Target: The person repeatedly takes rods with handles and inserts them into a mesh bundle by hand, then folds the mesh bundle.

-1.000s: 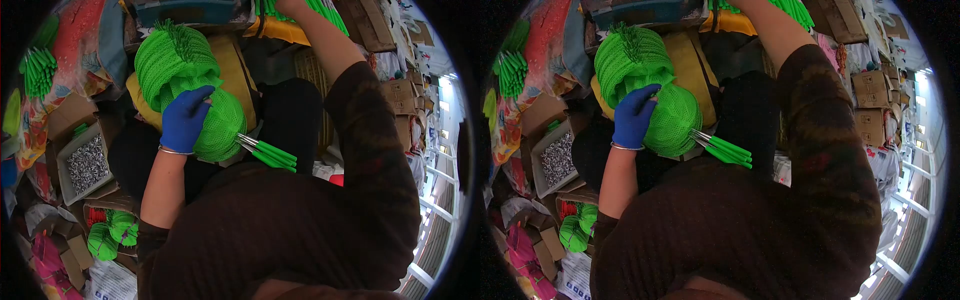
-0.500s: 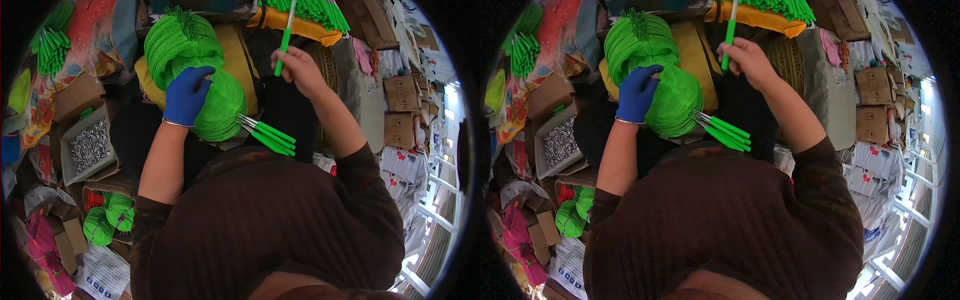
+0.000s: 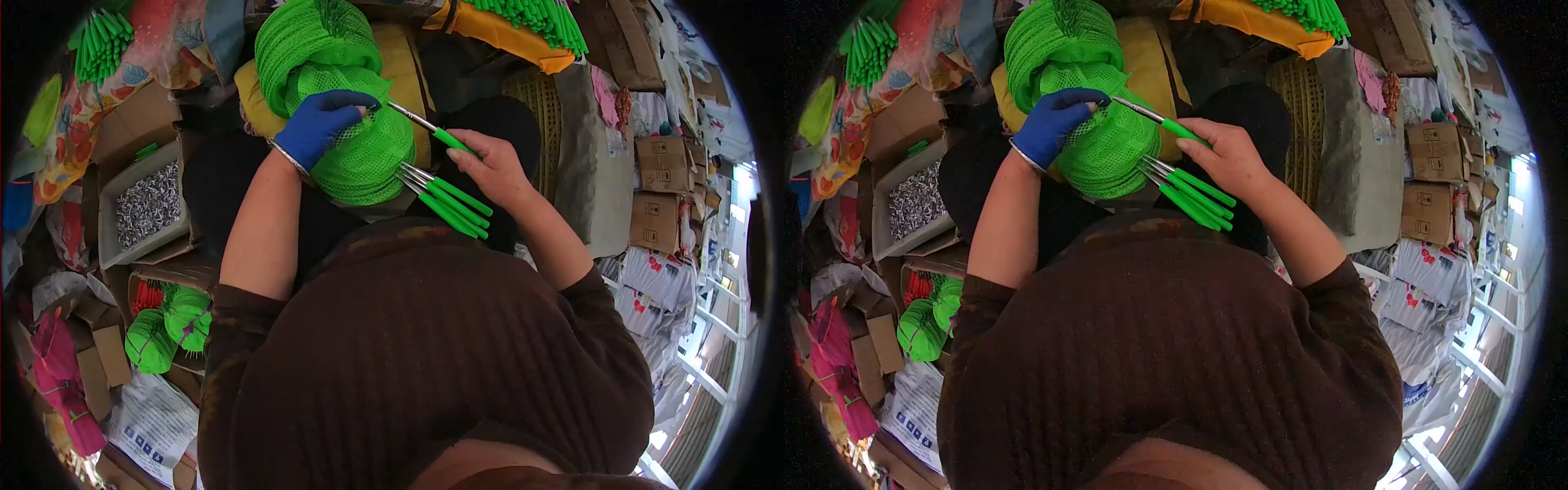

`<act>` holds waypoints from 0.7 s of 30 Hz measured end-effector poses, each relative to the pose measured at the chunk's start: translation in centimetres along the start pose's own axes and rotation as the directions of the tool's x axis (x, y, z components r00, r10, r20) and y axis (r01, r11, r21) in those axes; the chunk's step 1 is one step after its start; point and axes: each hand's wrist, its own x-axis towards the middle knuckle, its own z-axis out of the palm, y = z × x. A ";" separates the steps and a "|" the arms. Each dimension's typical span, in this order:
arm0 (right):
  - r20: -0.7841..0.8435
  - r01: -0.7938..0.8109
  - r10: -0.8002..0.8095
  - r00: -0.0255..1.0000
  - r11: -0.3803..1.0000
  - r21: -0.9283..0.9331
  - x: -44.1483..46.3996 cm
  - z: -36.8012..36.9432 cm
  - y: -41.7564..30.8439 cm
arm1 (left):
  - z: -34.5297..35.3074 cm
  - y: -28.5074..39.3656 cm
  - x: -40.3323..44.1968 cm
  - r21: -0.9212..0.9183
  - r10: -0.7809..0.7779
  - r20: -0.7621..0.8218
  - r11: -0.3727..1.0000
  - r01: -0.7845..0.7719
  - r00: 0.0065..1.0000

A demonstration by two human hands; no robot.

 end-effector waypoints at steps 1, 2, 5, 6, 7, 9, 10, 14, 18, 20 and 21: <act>-0.011 0.037 -0.038 0.999 0.995 -0.094 0.1 0.1 0.0 | 0.0 -0.1 0.1 -0.011 0.008 -0.006 1.000 -0.008 1.000; -0.019 0.073 -0.078 0.997 0.979 -0.188 0.2 0.1 0.0 | 0.0 -0.1 0.2 -0.021 0.017 -0.011 1.000 -0.017 1.000; -0.001 0.167 -0.172 0.985 0.953 -0.253 0.8 0.4 0.6 | 0.0 -0.4 0.4 0.002 0.046 0.020 0.999 -0.046 0.999; 0.001 0.166 -0.171 0.985 0.953 -0.254 1.0 0.5 0.6 | 0.0 -0.5 0.5 0.000 0.045 0.019 0.999 -0.045 0.999; -0.007 0.173 -0.181 0.983 0.949 -0.265 1.1 0.6 0.7 | 0.0 -0.7 0.6 -0.028 0.038 0.025 0.999 -0.037 0.999; -0.010 0.179 -0.189 0.982 0.944 -0.278 1.2 0.6 0.7 | 0.0 -1.0 0.8 -0.060 0.030 0.029 0.998 -0.029 0.999; -0.015 0.240 -0.262 0.965 0.905 -0.352 1.3 0.6 0.5 | -0.2 -1.0 0.8 -0.054 0.013 0.041 0.998 -0.011 0.999; 0.066 0.315 -0.362 0.930 0.692 -0.650 1.2 -0.4 -2.7 | -0.1 -1.2 0.9 -0.016 -0.002 0.055 1.000 0.003 0.999; 0.328 0.413 -0.361 0.873 0.190 -0.891 1.1 -0.4 -7.7 | 0.8 -1.8 1.0 0.072 0.042 0.060 0.996 -0.047 0.997; 0.402 0.455 -0.352 0.845 0.079 -0.887 1.4 0.9 -8.7 | 1.6 -2.8 1.0 0.144 0.136 0.031 0.980 -0.139 0.990; 0.406 0.458 -0.344 0.847 0.082 -0.885 1.8 1.8 -8.5 | 2.5 -3.3 0.9 0.254 0.267 -0.055 0.936 -0.246 0.962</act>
